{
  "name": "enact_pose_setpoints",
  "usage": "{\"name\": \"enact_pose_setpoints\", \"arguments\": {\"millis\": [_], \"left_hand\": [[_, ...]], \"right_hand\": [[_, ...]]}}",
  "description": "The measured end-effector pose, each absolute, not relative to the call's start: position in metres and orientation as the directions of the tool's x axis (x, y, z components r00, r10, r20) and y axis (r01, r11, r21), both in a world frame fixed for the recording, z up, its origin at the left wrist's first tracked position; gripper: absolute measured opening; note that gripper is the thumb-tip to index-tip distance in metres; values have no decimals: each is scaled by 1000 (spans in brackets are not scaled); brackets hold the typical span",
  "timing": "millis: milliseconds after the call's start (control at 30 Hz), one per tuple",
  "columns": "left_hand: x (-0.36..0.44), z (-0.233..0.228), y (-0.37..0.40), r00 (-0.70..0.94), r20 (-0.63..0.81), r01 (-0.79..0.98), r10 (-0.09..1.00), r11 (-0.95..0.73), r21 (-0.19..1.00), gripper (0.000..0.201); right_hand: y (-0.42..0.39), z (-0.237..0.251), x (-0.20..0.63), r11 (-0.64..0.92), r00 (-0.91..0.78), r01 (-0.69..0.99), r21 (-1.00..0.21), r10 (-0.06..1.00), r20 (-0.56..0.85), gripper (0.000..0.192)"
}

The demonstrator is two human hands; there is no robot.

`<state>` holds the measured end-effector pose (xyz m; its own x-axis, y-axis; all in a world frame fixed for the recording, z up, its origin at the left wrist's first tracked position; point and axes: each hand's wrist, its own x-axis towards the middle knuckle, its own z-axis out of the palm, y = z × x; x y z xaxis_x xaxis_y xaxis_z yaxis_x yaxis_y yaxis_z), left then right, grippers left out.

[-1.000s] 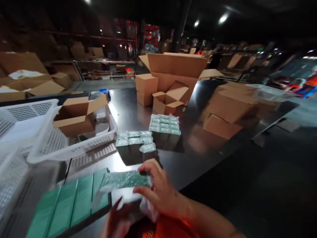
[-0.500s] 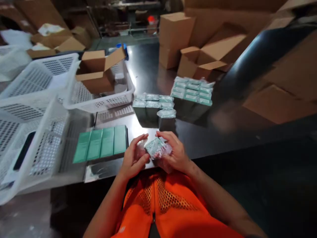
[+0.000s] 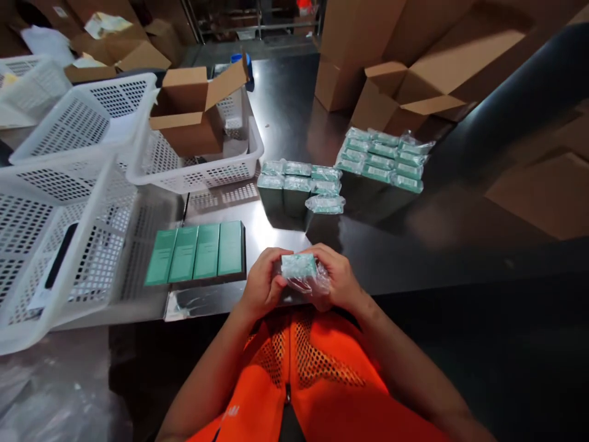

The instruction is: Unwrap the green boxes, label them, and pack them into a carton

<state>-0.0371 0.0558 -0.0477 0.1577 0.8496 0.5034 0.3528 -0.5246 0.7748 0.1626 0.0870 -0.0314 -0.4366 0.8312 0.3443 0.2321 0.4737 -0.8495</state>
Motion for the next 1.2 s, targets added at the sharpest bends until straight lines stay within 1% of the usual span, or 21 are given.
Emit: {"name": "enact_pose_setpoints", "arguments": {"millis": [67, 100, 133, 200, 233, 267, 367, 433, 500, 600, 667, 767, 800, 833, 867, 900, 967, 1000, 1033, 1100, 1200], "left_hand": [[-36, -50, 54, 165, 510, 369, 844, -533, 762, 53], [-37, -50, 53, 176, 507, 376, 844, -533, 758, 52], [-38, -48, 52, 191, 501, 382, 844, -534, 754, 49], [-43, -42, 49, 220, 521, 387, 825, -564, 729, 47], [-46, -37, 48, 238, 554, 392, 798, -601, 697, 49], [-50, -30, 47, 264, 593, 405, 760, -646, 647, 54], [-59, -4, 47, 415, 656, 494, 630, -762, 418, 63], [-63, 13, 49, 524, 628, 535, 575, -796, 282, 50], [-64, 26, 51, 571, 620, 525, 538, -820, 228, 27], [-64, 37, 55, 566, 657, 453, 498, -854, 257, 11], [-64, 41, 56, 555, 661, 354, 505, -863, 361, 7], [-62, 46, 58, 585, 599, 95, 547, -780, 618, 6], [-61, 49, 58, 615, 568, 45, 548, -743, 668, 9], [-61, 51, 58, 648, 545, 44, 532, -740, 671, 11], [-60, 54, 58, 678, 531, 92, 507, -776, 624, 12], [-60, 57, 58, 708, 515, 183, 483, -830, 527, 12], [-59, 62, 57, 749, 475, 392, 462, -887, 244, 12], [-58, 64, 57, 755, 461, 470, 466, -875, 115, 11], [-58, 65, 56, 754, 447, 529, 480, -848, 19, 10], [-57, 64, 56, 742, 435, 604, 510, -790, -104, 10], [-57, 59, 58, 733, 448, 646, 512, -731, -221, 14]], "right_hand": [[85, -33, 162, 466, -452, 248, -849, 831, 324, 21], [83, -32, 163, 483, -454, 241, -842, 823, 342, 26], [82, -30, 165, 513, -448, 221, -830, 809, 380, 36], [79, -23, 171, 592, -402, 158, -790, 769, 497, 64], [79, -18, 174, 630, -375, 137, -765, 747, 548, 71], [78, -12, 177, 663, -365, 129, -737, 723, 587, 67], [82, 5, 184, 773, -479, 126, -622, 597, 644, 25], [86, 15, 185, 819, -563, 80, -569, 508, 652, 13], [88, 21, 184, 817, -591, 20, -577, 475, 652, 9], [89, 21, 179, 738, -615, -112, -665, 474, 629, 16], [88, 19, 175, 698, -591, -173, -695, 491, 640, 25], [90, 17, 170, 768, -538, -114, -630, 486, 689, 40], [91, 18, 169, 807, -541, -70, -587, 463, 702, 42], [92, 19, 168, 844, -550, -21, -536, 438, 711, 43], [93, 21, 169, 878, -555, 30, -479, 413, 722, 43], [95, 22, 169, 904, -559, 82, -421, 391, 731, 43], [96, 24, 170, 928, -569, 179, -327, 369, 735, 41], [97, 24, 171, 930, -569, 220, -294, 367, 736, 40], [97, 23, 171, 929, -567, 257, -266, 367, 737, 40], [97, 22, 171, 921, -559, 318, -225, 374, 740, 39], [96, 21, 170, 912, -562, 362, -193, 379, 735, 40]]}}
